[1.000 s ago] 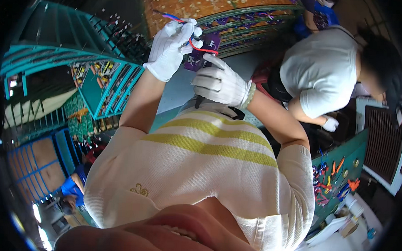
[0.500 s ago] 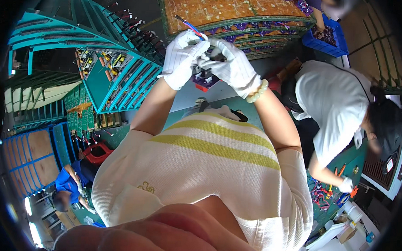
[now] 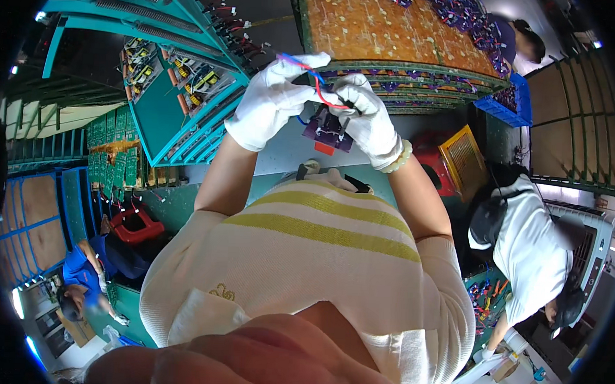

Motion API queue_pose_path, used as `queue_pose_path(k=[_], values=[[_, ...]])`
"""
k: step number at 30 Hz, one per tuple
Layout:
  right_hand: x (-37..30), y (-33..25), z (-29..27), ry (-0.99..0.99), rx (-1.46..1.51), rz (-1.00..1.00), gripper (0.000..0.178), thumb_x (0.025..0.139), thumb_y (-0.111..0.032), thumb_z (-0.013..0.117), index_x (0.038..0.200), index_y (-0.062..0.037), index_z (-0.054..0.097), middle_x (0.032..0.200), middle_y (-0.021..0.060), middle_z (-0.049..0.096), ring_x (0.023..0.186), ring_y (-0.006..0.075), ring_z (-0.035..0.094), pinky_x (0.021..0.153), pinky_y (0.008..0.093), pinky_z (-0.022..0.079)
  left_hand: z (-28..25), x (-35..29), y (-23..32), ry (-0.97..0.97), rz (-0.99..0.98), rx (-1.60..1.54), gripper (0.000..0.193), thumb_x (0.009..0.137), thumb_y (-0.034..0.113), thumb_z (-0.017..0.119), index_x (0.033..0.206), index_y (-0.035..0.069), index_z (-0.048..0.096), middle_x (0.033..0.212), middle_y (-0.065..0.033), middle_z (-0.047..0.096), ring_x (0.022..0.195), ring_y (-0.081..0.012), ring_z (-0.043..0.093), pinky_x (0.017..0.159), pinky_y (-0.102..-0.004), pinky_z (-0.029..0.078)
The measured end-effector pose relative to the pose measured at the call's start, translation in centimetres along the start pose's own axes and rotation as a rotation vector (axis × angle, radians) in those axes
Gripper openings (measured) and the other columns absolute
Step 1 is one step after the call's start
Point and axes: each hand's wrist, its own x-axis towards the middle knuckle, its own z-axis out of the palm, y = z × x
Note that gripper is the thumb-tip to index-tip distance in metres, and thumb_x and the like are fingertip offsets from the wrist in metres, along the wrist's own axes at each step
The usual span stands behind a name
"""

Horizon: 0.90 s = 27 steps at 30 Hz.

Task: The person assembles small electronic modules by connecting red and blue wires to purple circuit boards. They repeatedly pick up a board, attach the wires, and place the finished unit onto a wooden workbench. The process is repetitive and involves handling multiple identical components.

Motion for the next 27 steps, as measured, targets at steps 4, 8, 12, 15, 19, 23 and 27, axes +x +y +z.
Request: queue_pose_path(k=[4, 8, 12, 15, 19, 23, 27], values=[[0.3, 2.0, 3.3, 0.158, 0.945, 0.675, 0.011, 0.076, 0.004, 0.059, 0.084, -0.0041, 0.060, 0.092, 0.0052, 0.052, 0.080, 0.0160, 0.047, 0.073, 0.0284, 0.039, -1.8, -2.5, 2.0, 0.045, 0.045, 0.478, 0.039, 0.089, 0.006, 0.058, 0.127, -0.001, 0.053, 0.106, -0.0077, 0.065, 0.071, -0.0060, 0.054, 0.062, -0.0214, 0.044], [0.7, 2.5, 6.4, -0.086, 0.707, 0.345, 0.008, 0.080, -0.002, 0.059, 0.074, -0.0057, 0.057, 0.087, 0.0033, 0.049, 0.076, 0.0144, 0.044, 0.070, 0.0277, 0.035, -3.2, -4.7, 4.5, 0.092, -0.204, 0.665, 0.033, 0.083, 0.020, 0.073, 0.110, 0.003, 0.068, 0.082, -0.0014, 0.063, 0.061, -0.0061, 0.049, 0.055, -0.0222, 0.043], [2.1, 0.4, 8.9, -0.029, 0.835, 0.405, 0.013, 0.079, -0.008, 0.067, 0.071, -0.0074, 0.056, 0.084, 0.0035, 0.049, 0.080, 0.0167, 0.049, 0.086, 0.0354, 0.039, -5.8, -6.0, 4.0, 0.222, 0.094, 0.819, 0.020, 0.082, 0.015, 0.070, 0.096, 0.001, 0.069, 0.077, -0.0014, 0.061, 0.055, -0.0045, 0.045, 0.049, -0.0209, 0.037], [3.4, 0.7, 9.3, -0.079, 0.629, 0.199, 0.016, 0.077, -0.013, 0.070, 0.073, -0.0090, 0.055, 0.083, 0.0034, 0.051, 0.084, 0.0185, 0.053, 0.095, 0.0401, 0.042, -8.9, -7.0, 4.6, 0.363, 0.056, 0.020, 0.010, 0.087, 0.003, 0.056, 0.093, -0.001, 0.063, 0.070, -0.0018, 0.056, 0.050, -0.0072, 0.041, 0.044, -0.0219, 0.032], [5.1, 2.3, 9.5, -0.147, 0.060, 0.079, 0.010, 0.080, -0.012, 0.062, 0.080, -0.0100, 0.052, 0.090, 0.0057, 0.055, 0.089, 0.0204, 0.056, 0.085, 0.0361, 0.044, -14.0, -7.9, 4.4, 0.319, 0.347, -0.886, 0.012, 0.093, 0.014, 0.046, 0.086, 0.006, 0.052, 0.068, 0.0001, 0.044, 0.061, -0.0116, 0.041, 0.058, -0.0263, 0.036], [6.8, 4.1, 9.8, -0.116, 0.153, 0.098, 0.003, 0.085, -0.011, 0.052, 0.086, -0.0090, 0.050, 0.101, 0.0104, 0.061, 0.098, 0.0246, 0.059, 0.082, 0.0332, 0.044, -11.9, -7.9, 3.0, 0.277, 0.288, -0.801, 0.019, 0.093, 0.025, 0.047, 0.091, 0.007, 0.052, 0.082, -0.0027, 0.047, 0.076, -0.0157, 0.042, 0.072, -0.0341, 0.037], [8.6, 0.8, 11.7, -0.061, -0.106, -0.254, 0.016, 0.093, -0.012, 0.040, 0.093, -0.0004, 0.052, 0.103, 0.0179, 0.061, 0.108, 0.0324, 0.058, 0.101, 0.0415, 0.039, -8.0, -7.1, 1.8, 0.803, -0.192, -0.566, 0.063, 0.089, 0.060, 0.050, 0.117, 0.004, 0.051, 0.118, -0.0130, 0.056, 0.116, -0.0268, 0.050, 0.102, -0.0479, 0.035]])
